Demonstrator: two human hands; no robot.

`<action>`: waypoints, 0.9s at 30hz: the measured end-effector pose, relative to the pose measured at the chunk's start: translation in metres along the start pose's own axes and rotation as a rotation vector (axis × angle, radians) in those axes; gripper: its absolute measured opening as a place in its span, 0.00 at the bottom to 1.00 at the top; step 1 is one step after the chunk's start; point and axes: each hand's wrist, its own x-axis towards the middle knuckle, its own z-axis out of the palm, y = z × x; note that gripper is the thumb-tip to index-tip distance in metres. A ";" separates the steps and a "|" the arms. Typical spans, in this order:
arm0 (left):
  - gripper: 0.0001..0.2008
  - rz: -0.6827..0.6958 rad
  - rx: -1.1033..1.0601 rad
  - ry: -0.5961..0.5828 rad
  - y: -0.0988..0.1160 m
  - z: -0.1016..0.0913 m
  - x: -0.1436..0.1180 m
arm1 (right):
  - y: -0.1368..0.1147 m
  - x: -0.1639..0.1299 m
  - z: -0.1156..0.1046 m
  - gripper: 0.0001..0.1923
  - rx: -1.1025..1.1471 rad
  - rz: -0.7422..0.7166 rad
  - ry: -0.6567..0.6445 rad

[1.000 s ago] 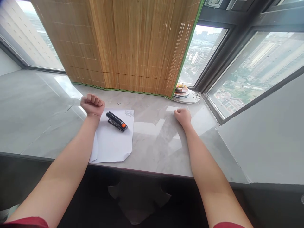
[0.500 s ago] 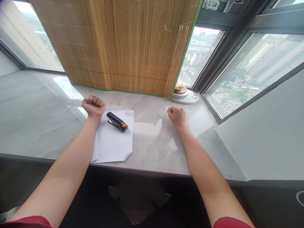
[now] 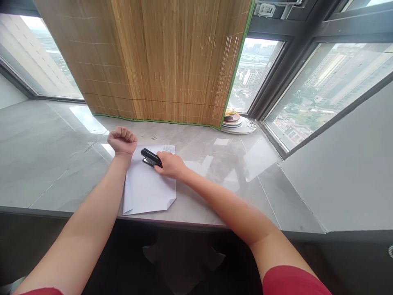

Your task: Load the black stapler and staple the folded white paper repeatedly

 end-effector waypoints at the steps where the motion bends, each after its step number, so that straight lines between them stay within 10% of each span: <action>1: 0.19 -0.007 0.005 -0.010 0.000 0.000 0.000 | 0.007 -0.004 -0.004 0.10 -0.008 0.010 0.004; 6: 0.19 -0.123 0.149 -0.186 -0.011 0.005 -0.001 | 0.051 -0.038 -0.032 0.12 -0.012 0.057 0.041; 12: 0.17 -0.454 0.832 -0.764 -0.049 0.022 -0.026 | 0.094 -0.079 -0.058 0.14 -0.010 0.143 0.066; 16: 0.14 -0.367 1.218 -0.999 -0.066 0.029 -0.043 | 0.103 -0.085 -0.067 0.17 -0.013 0.113 0.059; 27: 0.13 -0.243 1.385 -1.055 -0.068 0.032 -0.046 | 0.108 -0.083 -0.070 0.14 0.107 0.050 0.113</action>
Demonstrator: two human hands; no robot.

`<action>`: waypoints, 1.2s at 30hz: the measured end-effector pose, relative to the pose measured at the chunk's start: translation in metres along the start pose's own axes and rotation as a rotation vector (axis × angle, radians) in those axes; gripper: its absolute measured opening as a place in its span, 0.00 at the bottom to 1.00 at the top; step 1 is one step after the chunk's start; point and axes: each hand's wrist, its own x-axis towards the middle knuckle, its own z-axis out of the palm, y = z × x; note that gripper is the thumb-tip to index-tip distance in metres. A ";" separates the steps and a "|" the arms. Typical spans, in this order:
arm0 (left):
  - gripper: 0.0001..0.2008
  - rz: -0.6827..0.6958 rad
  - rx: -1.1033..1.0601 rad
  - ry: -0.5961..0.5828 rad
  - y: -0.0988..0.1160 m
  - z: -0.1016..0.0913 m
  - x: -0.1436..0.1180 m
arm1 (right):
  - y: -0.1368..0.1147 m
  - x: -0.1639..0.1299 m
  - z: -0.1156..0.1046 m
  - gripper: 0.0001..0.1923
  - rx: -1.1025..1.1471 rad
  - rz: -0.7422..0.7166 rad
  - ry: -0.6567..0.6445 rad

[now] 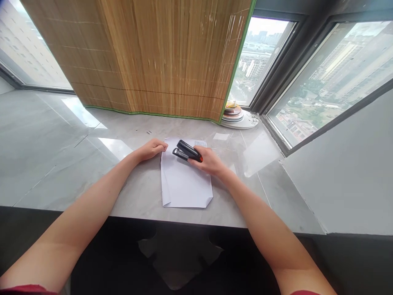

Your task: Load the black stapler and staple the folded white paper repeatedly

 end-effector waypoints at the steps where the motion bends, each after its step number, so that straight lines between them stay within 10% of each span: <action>1: 0.13 -0.008 -0.006 0.019 0.001 0.001 0.000 | 0.000 0.000 -0.001 0.13 0.000 -0.023 -0.008; 17: 0.13 -0.009 0.053 0.007 0.006 0.004 0.001 | 0.002 0.002 -0.010 0.15 0.061 -0.035 -0.084; 23: 0.07 0.048 0.129 -0.010 0.000 0.004 0.002 | 0.001 -0.003 -0.031 0.04 0.396 0.159 0.112; 36: 0.09 0.013 0.154 0.023 -0.004 0.002 0.004 | 0.012 -0.003 -0.027 0.11 0.629 0.350 0.087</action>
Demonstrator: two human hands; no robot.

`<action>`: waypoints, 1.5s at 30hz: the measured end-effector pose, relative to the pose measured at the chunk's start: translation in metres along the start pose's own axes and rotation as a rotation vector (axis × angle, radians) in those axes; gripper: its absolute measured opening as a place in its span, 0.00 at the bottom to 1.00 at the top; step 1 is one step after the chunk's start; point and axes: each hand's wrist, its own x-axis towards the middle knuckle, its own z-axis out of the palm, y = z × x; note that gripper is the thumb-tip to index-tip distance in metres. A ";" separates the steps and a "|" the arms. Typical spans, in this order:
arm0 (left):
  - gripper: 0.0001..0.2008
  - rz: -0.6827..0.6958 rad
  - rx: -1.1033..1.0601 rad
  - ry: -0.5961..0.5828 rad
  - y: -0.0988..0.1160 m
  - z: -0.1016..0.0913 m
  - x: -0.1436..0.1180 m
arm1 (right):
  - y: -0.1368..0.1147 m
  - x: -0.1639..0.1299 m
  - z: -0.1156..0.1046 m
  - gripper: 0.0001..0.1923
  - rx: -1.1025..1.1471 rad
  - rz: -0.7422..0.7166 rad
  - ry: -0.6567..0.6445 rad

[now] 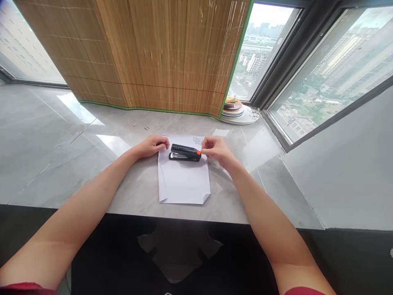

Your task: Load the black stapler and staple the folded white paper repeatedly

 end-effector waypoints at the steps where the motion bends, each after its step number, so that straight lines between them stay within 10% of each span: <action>1: 0.09 -0.005 -0.012 0.011 -0.001 0.000 0.000 | 0.000 0.000 0.000 0.12 0.025 0.000 0.006; 24: 0.03 -0.209 -0.480 0.124 0.001 -0.004 -0.001 | 0.000 0.003 0.003 0.27 0.183 0.249 -0.191; 31: 0.01 -0.253 -0.642 0.254 0.003 -0.004 0.003 | -0.006 -0.001 0.012 0.20 0.038 -0.141 0.055; 39: 0.01 -0.218 -0.819 0.393 0.008 -0.002 0.008 | 0.002 0.000 0.047 0.16 -0.369 -0.274 -0.075; 45: 0.04 -0.249 -0.972 0.377 0.007 -0.003 0.009 | -0.003 -0.008 0.040 0.13 -0.417 -0.497 0.230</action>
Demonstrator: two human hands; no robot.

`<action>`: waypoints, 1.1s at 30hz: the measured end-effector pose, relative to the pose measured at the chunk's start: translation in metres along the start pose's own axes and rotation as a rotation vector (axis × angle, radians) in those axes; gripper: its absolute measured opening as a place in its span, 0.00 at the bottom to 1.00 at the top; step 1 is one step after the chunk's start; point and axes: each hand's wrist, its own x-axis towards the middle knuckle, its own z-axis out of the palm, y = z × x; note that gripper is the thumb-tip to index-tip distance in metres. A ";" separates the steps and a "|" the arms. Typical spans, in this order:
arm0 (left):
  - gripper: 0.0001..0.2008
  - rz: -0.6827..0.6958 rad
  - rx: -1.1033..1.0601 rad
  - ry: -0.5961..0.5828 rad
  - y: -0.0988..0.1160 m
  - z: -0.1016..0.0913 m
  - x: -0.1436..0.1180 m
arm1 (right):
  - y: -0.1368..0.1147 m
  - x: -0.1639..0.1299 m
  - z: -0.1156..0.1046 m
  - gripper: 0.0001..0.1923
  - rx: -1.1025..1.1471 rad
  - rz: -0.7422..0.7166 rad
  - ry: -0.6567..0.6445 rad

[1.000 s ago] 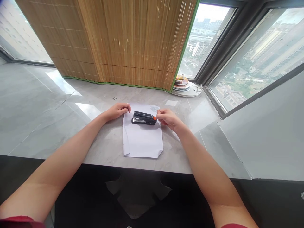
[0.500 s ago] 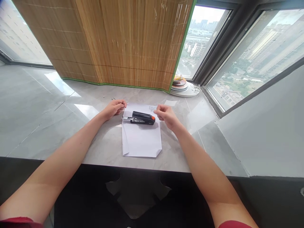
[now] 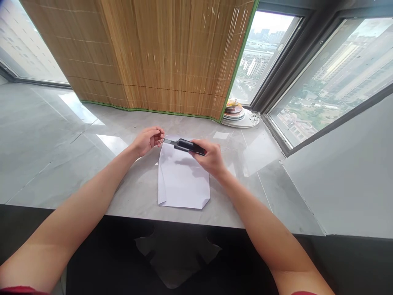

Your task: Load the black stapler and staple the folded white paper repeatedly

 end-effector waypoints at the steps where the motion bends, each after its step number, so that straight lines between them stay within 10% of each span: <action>1: 0.06 -0.059 -0.035 -0.016 0.000 0.001 0.000 | -0.001 0.000 -0.003 0.12 -0.060 -0.063 0.050; 6: 0.16 -0.369 -0.191 -0.198 -0.001 0.007 -0.004 | 0.002 0.001 -0.008 0.13 -0.334 -0.403 0.086; 13: 0.16 -0.334 -0.230 -0.192 0.001 0.010 -0.007 | 0.008 0.003 -0.004 0.17 -0.498 -0.658 0.160; 22: 0.15 -0.267 -0.195 -0.163 -0.003 0.005 -0.003 | -0.004 0.004 -0.006 0.10 -0.039 -0.132 0.238; 27: 0.14 -0.159 -0.148 -0.119 -0.006 0.005 -0.003 | 0.003 0.004 -0.002 0.19 0.433 0.219 -0.129; 33: 0.16 -0.018 -0.076 -0.163 -0.004 0.010 -0.007 | 0.011 0.004 0.001 0.20 0.377 0.280 -0.407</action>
